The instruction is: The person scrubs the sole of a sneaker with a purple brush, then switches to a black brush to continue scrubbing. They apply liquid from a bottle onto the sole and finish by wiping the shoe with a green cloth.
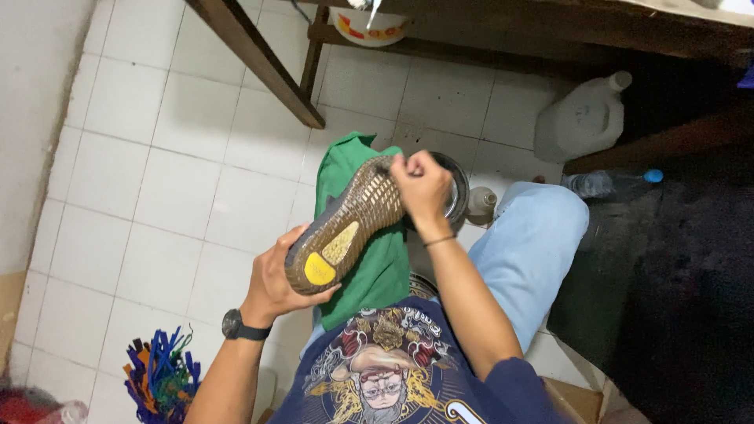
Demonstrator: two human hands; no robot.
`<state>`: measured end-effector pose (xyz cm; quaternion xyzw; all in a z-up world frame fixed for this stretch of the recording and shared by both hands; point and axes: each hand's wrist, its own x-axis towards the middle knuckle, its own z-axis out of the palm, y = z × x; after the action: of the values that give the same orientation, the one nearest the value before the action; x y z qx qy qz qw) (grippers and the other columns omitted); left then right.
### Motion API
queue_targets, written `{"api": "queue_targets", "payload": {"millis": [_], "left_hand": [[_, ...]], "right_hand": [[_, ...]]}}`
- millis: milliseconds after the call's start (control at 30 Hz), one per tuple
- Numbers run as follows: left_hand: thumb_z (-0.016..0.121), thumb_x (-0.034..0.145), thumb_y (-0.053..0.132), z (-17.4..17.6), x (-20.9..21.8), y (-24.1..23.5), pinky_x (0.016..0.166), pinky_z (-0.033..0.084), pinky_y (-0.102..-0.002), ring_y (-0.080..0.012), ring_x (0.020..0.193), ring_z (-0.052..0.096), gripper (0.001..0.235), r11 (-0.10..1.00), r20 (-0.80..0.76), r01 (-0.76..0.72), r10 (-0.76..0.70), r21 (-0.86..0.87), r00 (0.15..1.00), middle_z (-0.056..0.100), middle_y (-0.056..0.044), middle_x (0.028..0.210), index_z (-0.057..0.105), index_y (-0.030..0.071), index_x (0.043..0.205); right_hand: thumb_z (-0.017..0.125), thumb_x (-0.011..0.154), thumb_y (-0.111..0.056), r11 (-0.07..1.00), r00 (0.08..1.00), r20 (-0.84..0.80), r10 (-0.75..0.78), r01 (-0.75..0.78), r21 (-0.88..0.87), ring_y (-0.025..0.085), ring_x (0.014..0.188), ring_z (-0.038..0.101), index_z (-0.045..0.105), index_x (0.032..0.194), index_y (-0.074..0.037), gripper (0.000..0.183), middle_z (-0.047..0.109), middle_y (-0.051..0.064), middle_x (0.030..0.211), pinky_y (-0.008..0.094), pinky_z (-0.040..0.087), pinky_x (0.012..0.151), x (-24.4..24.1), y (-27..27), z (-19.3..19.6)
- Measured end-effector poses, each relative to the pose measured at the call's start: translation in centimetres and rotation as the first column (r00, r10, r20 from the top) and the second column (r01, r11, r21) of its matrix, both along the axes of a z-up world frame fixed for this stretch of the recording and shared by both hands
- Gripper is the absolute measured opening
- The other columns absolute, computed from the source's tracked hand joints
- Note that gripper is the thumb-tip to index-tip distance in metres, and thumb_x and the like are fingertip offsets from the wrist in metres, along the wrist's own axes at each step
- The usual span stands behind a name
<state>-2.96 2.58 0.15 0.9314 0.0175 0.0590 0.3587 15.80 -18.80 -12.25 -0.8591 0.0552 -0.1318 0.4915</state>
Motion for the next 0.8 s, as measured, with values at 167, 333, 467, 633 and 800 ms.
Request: {"api": "queue_targets", "payload": {"millis": [167, 333, 467, 633, 800], "left_hand": [[0.095, 0.044, 0.053, -0.1, -0.2, 0.2, 0.082, 0.063, -0.049, -0.0349, 0.1, 0.073, 0.106, 1.0, 0.005, 0.024, -0.024, -0.016, 1.0, 0.073, -0.012, 0.12, 0.055, 0.014, 0.134], [0.093, 0.044, 0.053, -0.4, -0.7, -0.2, 0.087, 0.06, -0.048, -0.0355, 0.107, 0.071, 0.106, 1.0, -0.019, 0.022, -0.022, 0.016, 1.0, 0.071, -0.012, 0.125, 0.056, 0.014, 0.135], [0.093, 0.042, 0.054, -0.6, -0.4, -0.4, 0.088, 0.06, -0.049, -0.0352, 0.109, 0.071, 0.108, 0.999, -0.033, 0.018, -0.017, 0.035, 0.999, 0.071, -0.012, 0.127, 0.055, 0.014, 0.135], [0.093, 0.044, 0.053, -0.4, -0.6, -0.7, 0.091, 0.059, -0.049, -0.0352, 0.111, 0.07, 0.105, 0.998, -0.048, 0.047, -0.045, 0.043, 0.998, 0.07, -0.012, 0.128, 0.057, 0.014, 0.135], [0.091, 0.046, 0.054, 0.0, -0.2, -0.9, 0.09, 0.059, -0.051, -0.0372, 0.108, 0.071, 0.106, 0.998, -0.083, 0.035, -0.031, 0.045, 0.996, 0.072, -0.013, 0.124, 0.055, 0.016, 0.138]], "right_hand": [[0.082, 0.081, -0.032, 1.0, 1.0, -0.014, -0.01, 0.009, -0.015, 0.037, 0.057, 0.067, 0.054, 0.063, -0.016, 0.037, 0.058, 0.008, 0.051, 0.041, 0.048, 0.054, -0.2, 0.8, -1.5], [0.079, 0.08, -0.044, 0.992, 0.994, -0.103, -0.048, 0.035, -0.125, 0.034, 0.058, 0.068, 0.052, 0.063, -0.019, 0.04, 0.057, 0.0, 0.05, 0.043, 0.052, 0.058, 1.3, -1.3, -1.0], [0.086, 0.074, -0.04, 0.984, 0.988, 0.1, 0.116, -0.101, -0.147, 0.035, 0.061, 0.07, 0.055, 0.062, -0.024, 0.037, 0.06, 0.004, 0.052, 0.041, 0.055, 0.06, -0.5, 0.7, 1.3], [0.082, 0.08, -0.034, 0.987, 0.983, 0.11, 0.148, -0.14, -0.081, 0.043, 0.063, 0.068, 0.054, 0.064, -0.016, 0.037, 0.062, 0.012, 0.055, 0.047, 0.051, 0.057, -1.0, 0.4, 3.7], [0.082, 0.079, -0.035, 0.987, 0.981, 0.141, 0.132, -0.118, -0.105, 0.038, 0.06, 0.068, 0.053, 0.063, -0.018, 0.037, 0.06, 0.006, 0.053, 0.042, 0.051, 0.056, 0.4, -0.4, 0.2]]}}
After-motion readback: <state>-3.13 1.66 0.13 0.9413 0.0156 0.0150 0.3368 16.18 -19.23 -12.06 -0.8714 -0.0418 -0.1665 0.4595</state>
